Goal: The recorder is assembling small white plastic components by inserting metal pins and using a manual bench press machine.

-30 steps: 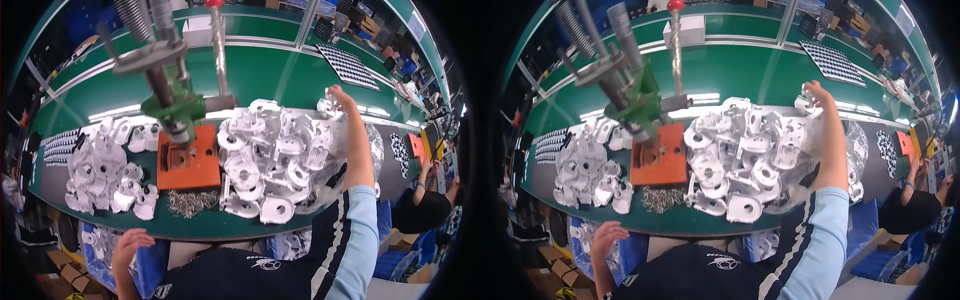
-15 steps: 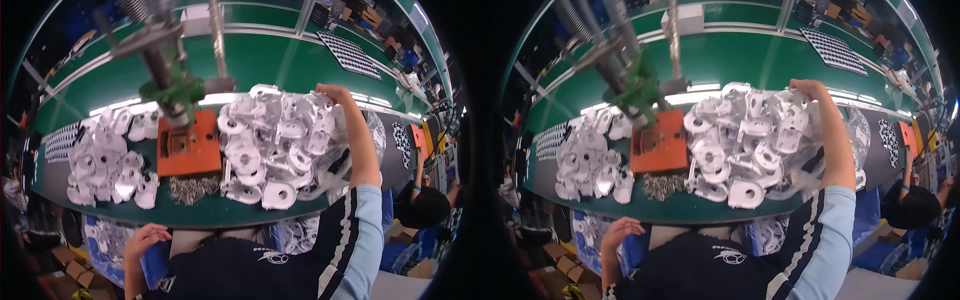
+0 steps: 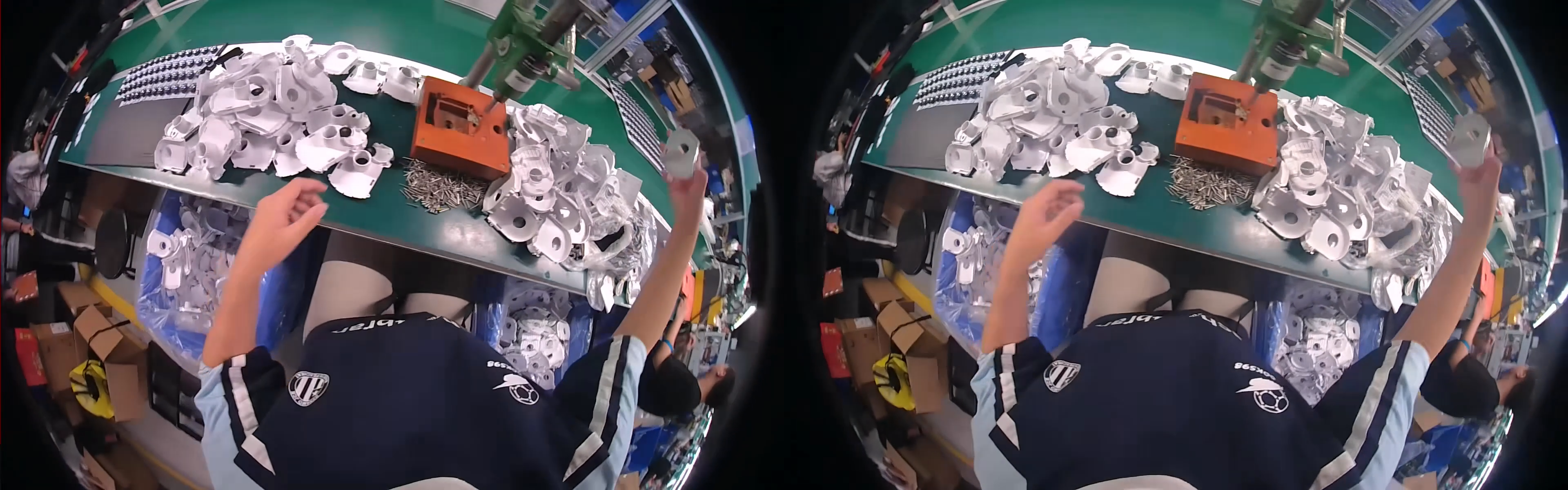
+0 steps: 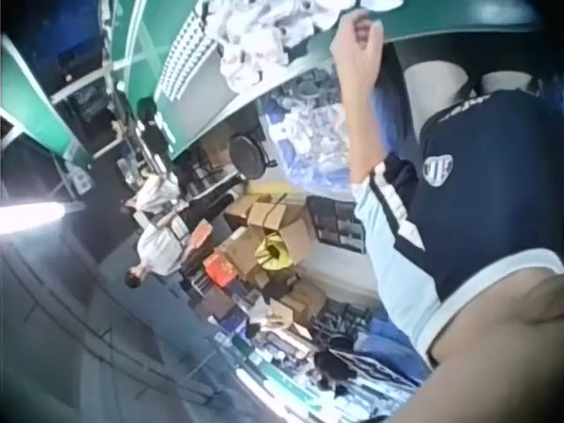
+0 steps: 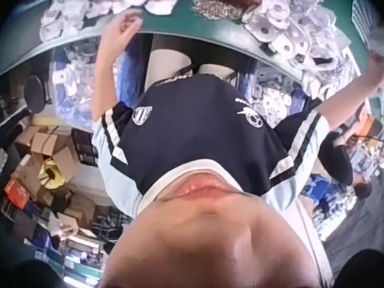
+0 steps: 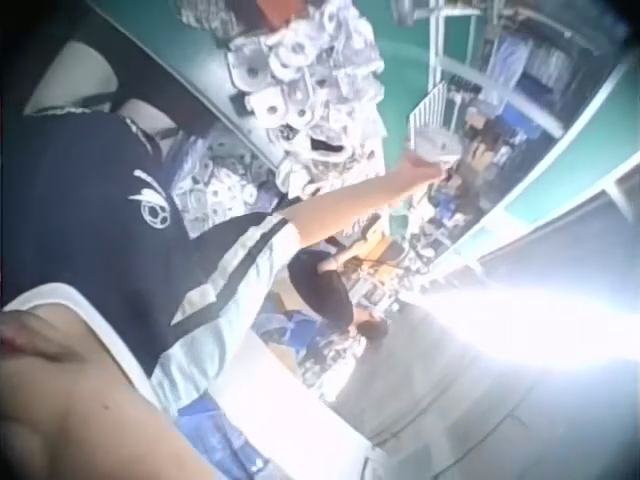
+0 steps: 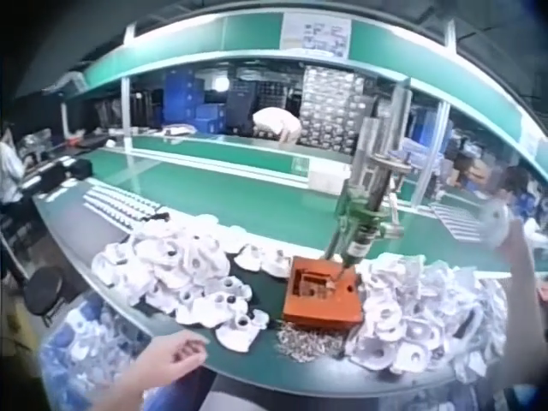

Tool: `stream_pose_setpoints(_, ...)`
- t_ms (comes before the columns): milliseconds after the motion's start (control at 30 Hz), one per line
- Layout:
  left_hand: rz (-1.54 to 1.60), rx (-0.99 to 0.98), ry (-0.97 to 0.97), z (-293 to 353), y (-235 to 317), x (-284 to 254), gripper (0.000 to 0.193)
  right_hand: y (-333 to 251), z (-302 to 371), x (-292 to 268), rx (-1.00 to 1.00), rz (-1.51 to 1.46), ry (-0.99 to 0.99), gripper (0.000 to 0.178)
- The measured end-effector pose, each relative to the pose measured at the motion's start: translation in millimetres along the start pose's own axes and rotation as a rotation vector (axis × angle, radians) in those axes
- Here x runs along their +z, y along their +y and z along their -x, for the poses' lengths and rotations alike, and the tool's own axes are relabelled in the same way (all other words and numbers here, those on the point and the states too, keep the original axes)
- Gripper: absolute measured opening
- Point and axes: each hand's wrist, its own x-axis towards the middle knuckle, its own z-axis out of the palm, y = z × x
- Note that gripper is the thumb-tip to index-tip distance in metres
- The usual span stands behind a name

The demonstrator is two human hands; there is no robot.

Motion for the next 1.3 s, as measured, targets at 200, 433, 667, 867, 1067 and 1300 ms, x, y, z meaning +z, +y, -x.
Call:
stream_pose_setpoints(200,-0.477,0.494,0.399,-53.1,-19.5,10.9,0.041,53.0,128.8,185.7,0.189,-0.365,-0.051,0.086)
stream_pose_setpoints(433,-0.795,0.448,0.172,-95.2,-39.9,9.1,0.057,120.4,122.7,331.0,0.524,-0.846,-0.181,0.083)
stream_pose_setpoints(667,-0.788,0.390,0.077,-109.9,-42.0,2.4,0.056,151.5,71.4,385.9,0.508,-0.772,-0.346,0.079)
stream_pose_setpoints(867,-0.540,0.298,0.216,-110.3,-27.0,1.6,0.048,157.9,56.8,390.6,0.405,-0.819,-0.407,0.076)
stream_pose_setpoints(1067,0.212,0.144,0.208,-105.3,-5.8,7.7,0.041,131.6,62.0,382.7,0.267,-0.676,-0.365,0.065)
stream_pose_setpoints(1300,0.913,0.354,0.095,-82.1,59.6,65.8,0.040,105.6,69.9,380.4,-0.011,-0.181,-0.218,0.065)
